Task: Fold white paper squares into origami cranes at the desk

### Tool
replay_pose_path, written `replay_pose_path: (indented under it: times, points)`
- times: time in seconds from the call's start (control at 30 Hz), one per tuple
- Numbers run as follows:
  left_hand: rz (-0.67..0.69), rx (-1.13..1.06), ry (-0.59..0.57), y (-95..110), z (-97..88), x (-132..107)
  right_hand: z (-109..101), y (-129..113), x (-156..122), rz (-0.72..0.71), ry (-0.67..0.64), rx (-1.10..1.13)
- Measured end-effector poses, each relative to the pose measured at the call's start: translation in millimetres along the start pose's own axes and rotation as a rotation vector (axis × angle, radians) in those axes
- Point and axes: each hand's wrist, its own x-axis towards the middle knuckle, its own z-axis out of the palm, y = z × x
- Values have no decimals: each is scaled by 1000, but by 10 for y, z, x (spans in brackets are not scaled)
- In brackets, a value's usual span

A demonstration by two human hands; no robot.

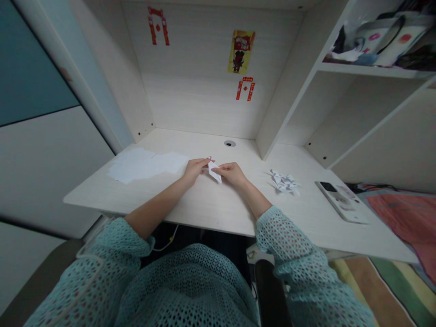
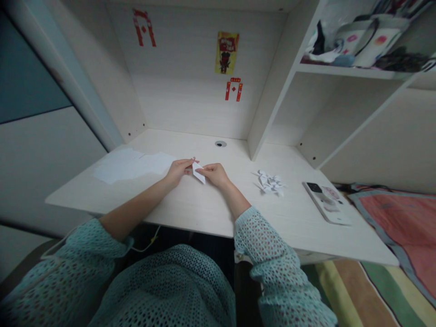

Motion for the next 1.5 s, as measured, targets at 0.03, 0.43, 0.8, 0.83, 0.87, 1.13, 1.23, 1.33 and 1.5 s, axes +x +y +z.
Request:
replay_pose_path:
  times: [0.03, 0.43, 0.8, 0.83, 0.87, 1.13, 1.23, 1.33, 1.5]
  points:
    - [16, 5, 4, -7, 0, 3, 2, -2, -3, 0, -3, -3]
    - [89, 87, -7, 15, 31, -31, 29, 26, -2, -21, 7, -11]
    - [124, 222, 4, 17, 40, -54, 63, 44, 4, -84, 48, -107]
    - [116, 193, 5, 13, 44, -51, 66, 42, 4, -84, 52, -98]
    - [100, 151, 5, 10, 48, -46, 69, 43, 6, -81, 46, -78]
    - [22, -5, 41, 33, 64, -24, 69, 142, 56, -75, 5, 10]
    - [76, 49, 108, 40, 60, -39, 68, 146, 57, -75, 10, 13]
    - [121, 98, 169, 39, 50, -47, 71, 125, 44, -89, 20, -10]
    - [117, 133, 179, 37, 27, -39, 60, 131, 31, -108, 44, -70]
